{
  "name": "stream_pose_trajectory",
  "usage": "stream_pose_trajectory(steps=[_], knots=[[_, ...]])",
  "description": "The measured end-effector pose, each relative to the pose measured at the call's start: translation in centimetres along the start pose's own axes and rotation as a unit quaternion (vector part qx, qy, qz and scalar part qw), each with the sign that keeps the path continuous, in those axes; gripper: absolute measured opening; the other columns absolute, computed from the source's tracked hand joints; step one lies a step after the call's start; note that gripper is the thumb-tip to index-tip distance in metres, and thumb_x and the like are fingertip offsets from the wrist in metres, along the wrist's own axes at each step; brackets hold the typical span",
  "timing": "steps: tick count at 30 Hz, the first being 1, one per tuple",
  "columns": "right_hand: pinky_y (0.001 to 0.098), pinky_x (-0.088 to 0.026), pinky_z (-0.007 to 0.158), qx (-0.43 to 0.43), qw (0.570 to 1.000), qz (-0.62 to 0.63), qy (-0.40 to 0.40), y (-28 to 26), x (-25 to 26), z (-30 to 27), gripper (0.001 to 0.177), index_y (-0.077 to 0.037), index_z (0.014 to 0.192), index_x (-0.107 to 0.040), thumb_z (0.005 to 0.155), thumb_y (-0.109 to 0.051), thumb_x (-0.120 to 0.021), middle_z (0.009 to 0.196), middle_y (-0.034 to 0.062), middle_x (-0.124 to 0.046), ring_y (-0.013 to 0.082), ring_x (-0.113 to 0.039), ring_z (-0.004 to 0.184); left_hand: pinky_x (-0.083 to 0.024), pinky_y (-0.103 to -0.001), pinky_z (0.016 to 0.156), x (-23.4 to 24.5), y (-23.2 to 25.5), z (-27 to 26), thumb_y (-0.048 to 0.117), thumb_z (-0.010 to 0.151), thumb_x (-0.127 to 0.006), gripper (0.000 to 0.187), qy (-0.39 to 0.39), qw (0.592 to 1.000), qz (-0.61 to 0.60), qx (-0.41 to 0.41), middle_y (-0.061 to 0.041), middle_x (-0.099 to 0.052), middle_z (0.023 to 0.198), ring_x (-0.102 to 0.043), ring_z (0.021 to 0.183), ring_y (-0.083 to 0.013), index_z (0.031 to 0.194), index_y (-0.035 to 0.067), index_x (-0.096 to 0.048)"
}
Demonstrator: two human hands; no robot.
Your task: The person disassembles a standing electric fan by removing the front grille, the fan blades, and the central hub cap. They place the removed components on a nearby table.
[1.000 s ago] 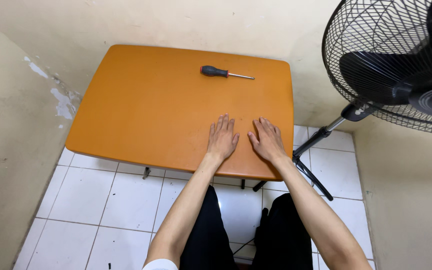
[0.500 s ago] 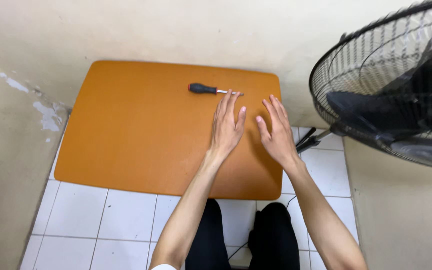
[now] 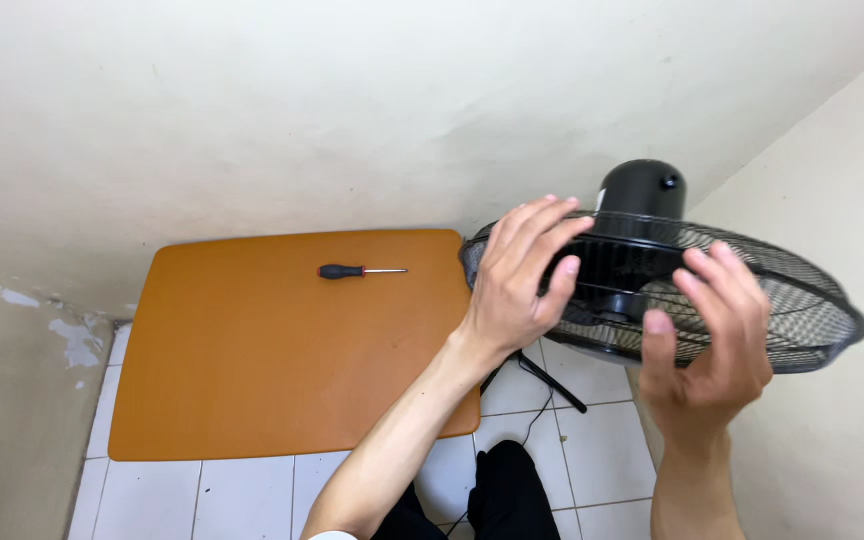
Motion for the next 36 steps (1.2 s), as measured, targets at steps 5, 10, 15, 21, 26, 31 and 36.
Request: stream_pose_trajectory(steps=[5,10,15,21,26,31,36], knots=[[0.0476,-0.049,0.108,-0.022,0.995,-0.098,-0.026,4.7,3.0,3.8,0.023,0.003,0.109,-0.071,0.09,-0.005,-0.079,0.125,0.0209,-0.068,0.0456,-0.061,0.126,-0.047,-0.046,0.115,-5.0,4.5,3.8,0.019,0.1,-0.067,0.027,-0.094,0.994,0.046,-0.027,-0.006,-0.067,0.131,-0.062,0.127,-0.0265,0.126,0.009,-0.067],[0.0419,-0.052,0.103,-0.038,0.991,-0.032,-0.128,8.0,5.1,4.7,0.02,-0.003,0.106,-0.073,0.091,-0.011,-0.082,0.123,0.01,-0.073,0.03,-0.069,0.118,-0.043,-0.049,0.112,-7.5,6.1,5.1,0.03,0.099,-0.066,0.032,-0.133,0.98,0.147,-0.007,-0.007,-0.068,0.129,-0.062,0.126,-0.0265,0.124,0.011,-0.069],[0.0395,-0.056,0.091,-0.04,0.983,0.013,-0.179,10.1,5.9,5.4,0.018,-0.006,0.103,-0.076,0.087,-0.013,-0.083,0.119,0.0083,-0.074,0.0276,-0.071,0.106,-0.044,-0.048,0.106,-8.2,6.5,5.4,0.039,0.096,-0.067,0.039,-0.154,0.971,0.183,0.007,-0.007,-0.069,0.124,-0.064,0.119,-0.0259,0.124,0.012,-0.07],[0.0403,-0.057,0.098,0.003,0.986,0.043,-0.159,9.8,5.4,5.5,0.017,-0.006,0.102,-0.075,0.089,-0.011,-0.084,0.116,0.007,-0.075,0.0261,-0.073,0.113,-0.047,-0.044,0.104,-7.9,6.1,4.7,0.041,0.097,-0.07,0.037,-0.123,0.97,0.209,-0.007,-0.004,-0.068,0.12,-0.065,0.113,-0.0226,0.124,0.015,-0.072],[0.0387,-0.058,0.096,0.008,0.99,0.06,-0.127,9.3,4.8,5.5,0.018,-0.004,0.101,-0.077,0.087,-0.01,-0.087,0.114,0.0095,-0.076,0.0269,-0.073,0.112,-0.048,-0.043,0.103,-7.0,5.8,4.8,0.04,0.095,-0.072,0.036,-0.097,0.972,0.212,-0.018,-0.003,-0.069,0.118,-0.066,0.112,-0.0223,0.121,0.015,-0.073],[0.0478,-0.048,0.11,-0.012,0.997,-0.026,-0.072,11.0,4.9,3.3,0.019,-0.004,0.105,-0.076,0.097,-0.021,-0.079,0.116,0.0101,-0.075,0.0291,-0.07,0.119,-0.051,-0.042,0.101,-6.2,4.9,5.3,0.039,0.094,-0.074,0.034,-0.093,0.977,0.193,-0.02,-0.002,-0.071,0.115,-0.068,0.108,-0.0227,0.119,0.015,-0.074],[0.0487,-0.044,0.116,-0.116,0.993,-0.032,-0.008,14.9,5.5,-1.4,0.056,0.002,0.125,-0.066,0.113,-0.049,-0.048,0.128,0.0165,-0.069,0.0337,-0.064,0.126,-0.051,-0.042,0.101,-5.1,4.0,5.2,0.038,0.094,-0.074,0.034,-0.085,0.98,0.179,-0.021,-0.003,-0.071,0.114,-0.068,0.106,-0.0227,0.118,0.015,-0.074]])
Point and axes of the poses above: each hand's wrist, its own z-axis towards the middle knuckle, its own x-axis out of the back of the hand, y = z × x, the point moved 4 cm from there along z, towards the middle knuckle
